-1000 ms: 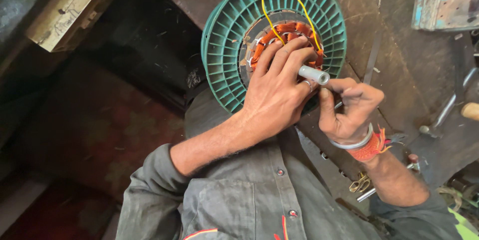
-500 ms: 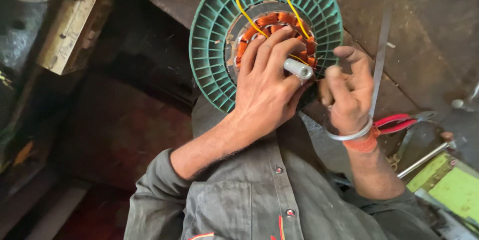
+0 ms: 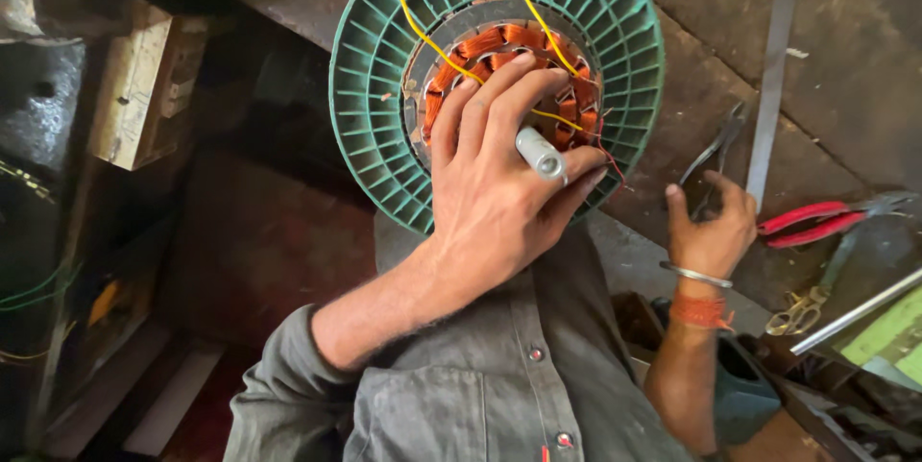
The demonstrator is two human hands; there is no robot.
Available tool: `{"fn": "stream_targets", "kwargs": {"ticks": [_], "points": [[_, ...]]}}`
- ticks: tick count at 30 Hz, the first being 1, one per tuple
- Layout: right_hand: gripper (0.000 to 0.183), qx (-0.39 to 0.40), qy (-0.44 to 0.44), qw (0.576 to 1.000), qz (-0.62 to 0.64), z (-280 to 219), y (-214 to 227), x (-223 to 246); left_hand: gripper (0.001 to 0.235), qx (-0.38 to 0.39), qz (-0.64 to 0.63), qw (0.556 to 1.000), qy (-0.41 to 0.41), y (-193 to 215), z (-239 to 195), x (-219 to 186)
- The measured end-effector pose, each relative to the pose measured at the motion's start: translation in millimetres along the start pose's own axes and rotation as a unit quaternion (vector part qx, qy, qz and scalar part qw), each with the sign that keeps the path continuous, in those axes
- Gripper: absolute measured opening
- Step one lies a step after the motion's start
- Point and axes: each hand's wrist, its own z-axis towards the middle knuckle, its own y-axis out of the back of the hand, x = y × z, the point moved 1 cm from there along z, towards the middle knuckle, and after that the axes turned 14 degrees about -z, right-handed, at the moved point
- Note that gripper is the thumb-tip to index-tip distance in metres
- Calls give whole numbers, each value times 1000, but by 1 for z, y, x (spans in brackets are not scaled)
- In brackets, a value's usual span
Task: The person works on a fan motor stator, using pliers to strip and twist copper wires, then secures them with a white plastic tube. The person handles yellow and red wires, trims excess wire, and organizes the connections on the stator.
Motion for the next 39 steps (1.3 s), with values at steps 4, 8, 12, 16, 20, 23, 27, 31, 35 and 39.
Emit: {"fn": "stream_targets", "kwargs": {"ticks": [4,8,12,16,20,23,27,31,35,39], "points": [[47,47,-40,998,8,8,0,5,23,10,10,1000,11,-2,0,0],[13,233,-224,914,247,14,11,21,25,24,24,999,20,-1,4,-2],[24,237,-147,678,680,-19,55,47,21,29,23,999,22,0,8,-1],[43,333,-26,665,668,-37,99,71,17,44,28,998,36,1,10,-2],[56,427,45,721,544,-19,118,97,16,46,27,998,38,2,13,-2],[59,457,104,779,416,-2,125,101,16,53,32,997,38,4,12,0],[55,442,135,791,400,0,126,100,14,43,32,998,37,2,9,4],[51,420,171,825,337,6,127,98,15,44,26,998,34,2,9,5],[52,444,134,805,370,9,129,102,14,47,28,998,38,3,10,5],[51,439,165,814,342,13,130,107,15,53,40,997,37,2,11,4]]}}
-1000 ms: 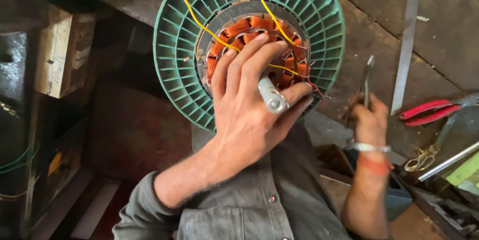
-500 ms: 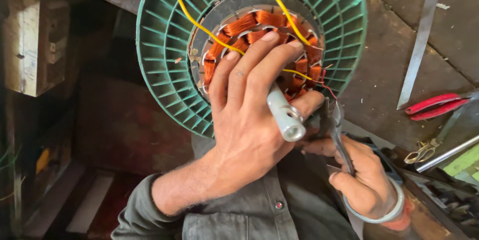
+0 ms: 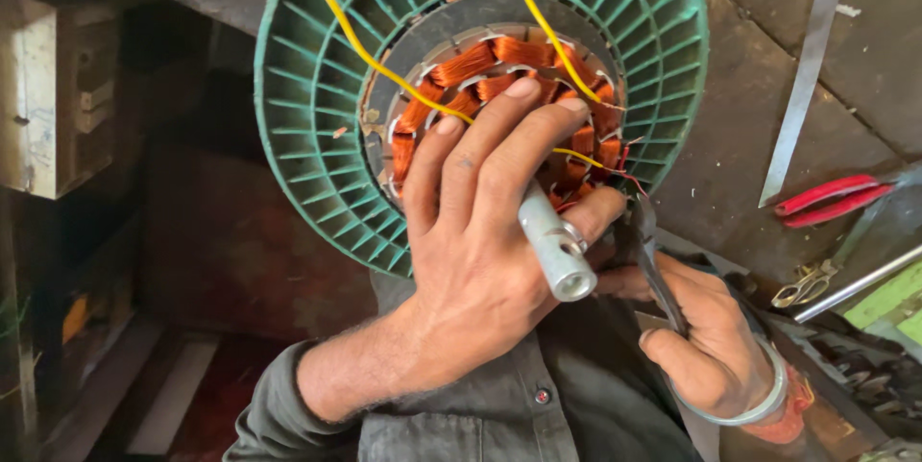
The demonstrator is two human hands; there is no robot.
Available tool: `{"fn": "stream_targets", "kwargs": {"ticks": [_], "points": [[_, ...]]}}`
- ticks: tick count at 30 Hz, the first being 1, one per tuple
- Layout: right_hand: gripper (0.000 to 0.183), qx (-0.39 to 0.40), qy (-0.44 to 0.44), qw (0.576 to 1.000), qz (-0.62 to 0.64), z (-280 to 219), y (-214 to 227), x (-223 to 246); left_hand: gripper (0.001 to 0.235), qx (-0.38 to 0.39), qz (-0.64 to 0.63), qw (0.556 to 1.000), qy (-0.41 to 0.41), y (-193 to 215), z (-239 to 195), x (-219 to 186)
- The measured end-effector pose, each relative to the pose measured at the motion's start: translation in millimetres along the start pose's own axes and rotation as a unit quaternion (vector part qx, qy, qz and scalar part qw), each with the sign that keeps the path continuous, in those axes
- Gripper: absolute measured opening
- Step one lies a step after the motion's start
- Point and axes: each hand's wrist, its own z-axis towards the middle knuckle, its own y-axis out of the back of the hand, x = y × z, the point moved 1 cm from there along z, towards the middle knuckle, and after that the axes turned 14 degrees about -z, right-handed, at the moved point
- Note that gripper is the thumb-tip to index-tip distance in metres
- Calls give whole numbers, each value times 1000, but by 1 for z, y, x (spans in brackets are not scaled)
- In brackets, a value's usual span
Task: The person works on a fan motor stator, using pliers to strip and twist copper wires, then secures them with a white plastic tube. The person handles yellow and red wires, trims excess wire, and organizes the connections on the stator.
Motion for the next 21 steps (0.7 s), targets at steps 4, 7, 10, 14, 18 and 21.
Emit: {"fn": "stream_targets", "kwargs": {"ticks": [4,7,10,14,18,21], "points": [[52,-8,43,999,-22,8,4,6,19,15,3,1000,4,3,3,-1],[48,-5,58,998,-36,11,5,8,20,20,-1,1000,7,3,3,-2],[42,-13,69,997,-33,11,5,6,20,25,2,1000,11,3,2,-3],[36,-23,61,998,-19,10,1,2,18,24,4,1000,8,3,3,-2],[36,-35,77,996,-36,9,0,2,18,25,-1,1000,11,3,2,-2],[38,-40,89,994,-52,10,1,4,19,30,-6,999,11,4,2,-2]]}}
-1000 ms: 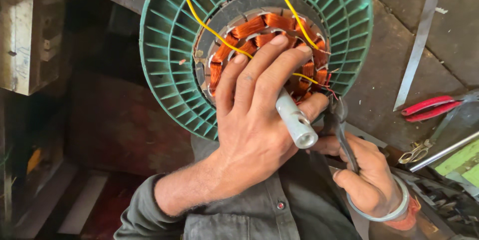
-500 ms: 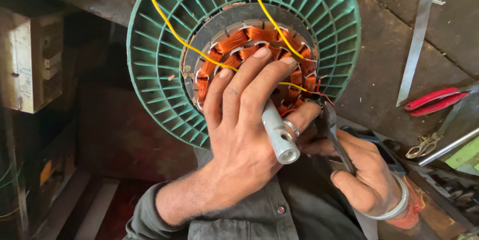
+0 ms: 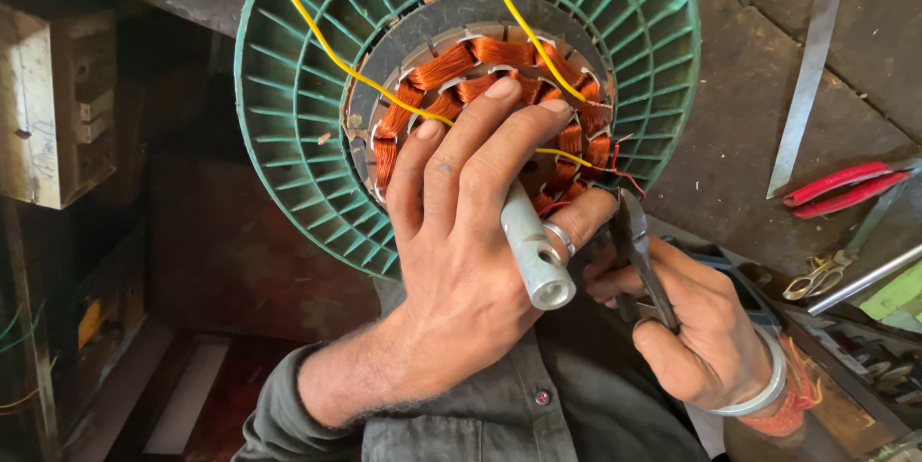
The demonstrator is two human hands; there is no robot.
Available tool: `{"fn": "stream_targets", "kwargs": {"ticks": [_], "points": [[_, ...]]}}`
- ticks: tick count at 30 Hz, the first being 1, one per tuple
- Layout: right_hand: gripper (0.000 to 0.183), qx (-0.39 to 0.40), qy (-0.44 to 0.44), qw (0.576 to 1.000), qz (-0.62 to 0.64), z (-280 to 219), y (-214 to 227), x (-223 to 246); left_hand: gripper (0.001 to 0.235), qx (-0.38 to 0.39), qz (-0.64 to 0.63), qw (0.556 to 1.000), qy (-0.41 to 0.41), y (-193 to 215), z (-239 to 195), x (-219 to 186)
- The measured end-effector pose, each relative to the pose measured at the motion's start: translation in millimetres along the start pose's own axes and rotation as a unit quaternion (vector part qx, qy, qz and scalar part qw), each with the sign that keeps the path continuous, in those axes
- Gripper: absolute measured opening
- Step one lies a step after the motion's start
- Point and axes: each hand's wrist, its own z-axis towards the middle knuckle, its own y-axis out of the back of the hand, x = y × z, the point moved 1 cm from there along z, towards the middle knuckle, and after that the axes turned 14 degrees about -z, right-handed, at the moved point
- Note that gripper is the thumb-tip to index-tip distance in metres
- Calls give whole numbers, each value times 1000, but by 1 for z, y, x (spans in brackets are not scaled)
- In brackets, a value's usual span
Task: The person works on a fan motor stator, using pliers to strip and twist copper wires, then secures them with a white plastic tube. The person handles yellow and red wires, trims excess wire, and organizes the connections on the stator.
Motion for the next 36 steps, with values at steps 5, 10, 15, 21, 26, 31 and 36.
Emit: {"fn": "stream_targets", "kwargs": {"ticks": [5,10,15,21,26,31,36], "points": [[36,-12,9,999,-31,4,0,4,19,-1,3,1000,1,0,0,0],[27,-18,-34,999,1,1,-4,2,17,-7,7,1000,-1,-2,-1,1],[20,-64,-67,995,39,-3,-22,-5,14,-10,5,1000,4,-3,0,0],[23,-89,-78,992,46,-3,-30,-2,15,-2,-1,1000,3,-1,0,-1],[25,-202,-107,964,138,-13,-27,-11,14,-5,-3,1000,-3,-2,2,-1],[20,-253,-241,913,-211,-28,-13,-80,29,24,-44,999,-17,12,-1,-5],[28,-332,-234,859,-312,-20,-24,-143,31,-106,-157,978,-86,36,-30,7]]}}
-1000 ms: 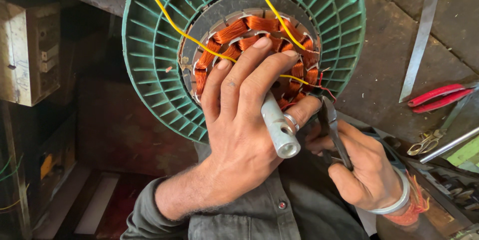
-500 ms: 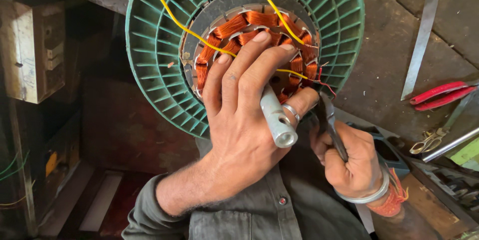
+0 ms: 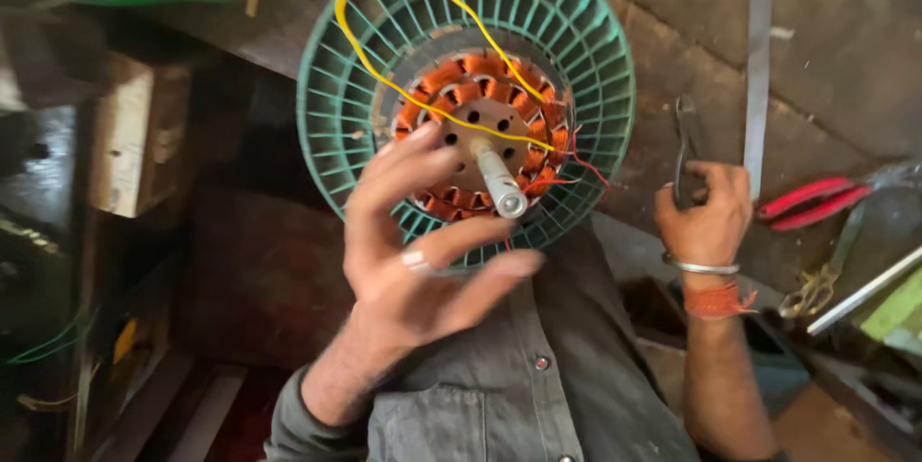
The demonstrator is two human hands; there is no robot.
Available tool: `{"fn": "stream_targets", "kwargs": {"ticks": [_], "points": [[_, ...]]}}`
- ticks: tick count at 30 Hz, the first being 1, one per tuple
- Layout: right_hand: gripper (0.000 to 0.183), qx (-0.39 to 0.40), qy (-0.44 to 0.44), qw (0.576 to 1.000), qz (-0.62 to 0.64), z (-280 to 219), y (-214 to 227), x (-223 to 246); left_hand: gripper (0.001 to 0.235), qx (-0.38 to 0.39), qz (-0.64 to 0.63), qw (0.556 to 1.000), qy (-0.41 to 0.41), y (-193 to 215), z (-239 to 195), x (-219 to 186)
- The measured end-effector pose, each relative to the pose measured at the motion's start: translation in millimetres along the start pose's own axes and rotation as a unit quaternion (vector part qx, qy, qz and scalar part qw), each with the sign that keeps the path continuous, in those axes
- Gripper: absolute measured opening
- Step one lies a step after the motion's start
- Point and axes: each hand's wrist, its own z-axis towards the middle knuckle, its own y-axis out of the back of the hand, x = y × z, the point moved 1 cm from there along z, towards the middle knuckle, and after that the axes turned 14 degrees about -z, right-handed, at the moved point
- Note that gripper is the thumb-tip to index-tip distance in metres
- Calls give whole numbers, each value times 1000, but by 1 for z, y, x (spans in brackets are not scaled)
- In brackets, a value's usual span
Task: The person works on a fan motor stator, using pliers to strip and twist copper wires, then secures them with a white plastic tube. The person handles yellow and red wires, trims excess wire, and organizes the connections on the stator.
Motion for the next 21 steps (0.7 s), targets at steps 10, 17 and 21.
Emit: {"fn": "stream_targets", "kwargs": {"ticks": [10,17,21], "points": [[35,-22,-54,994,97,32,7,30,37,-326,-155,894,265,-3,-46,48],[36,34,-56,881,468,73,-31,45,37,-324,-155,896,262,12,-19,50],[38,-69,87,943,314,104,-85,37,44,-246,-126,926,258,42,4,54]]}}
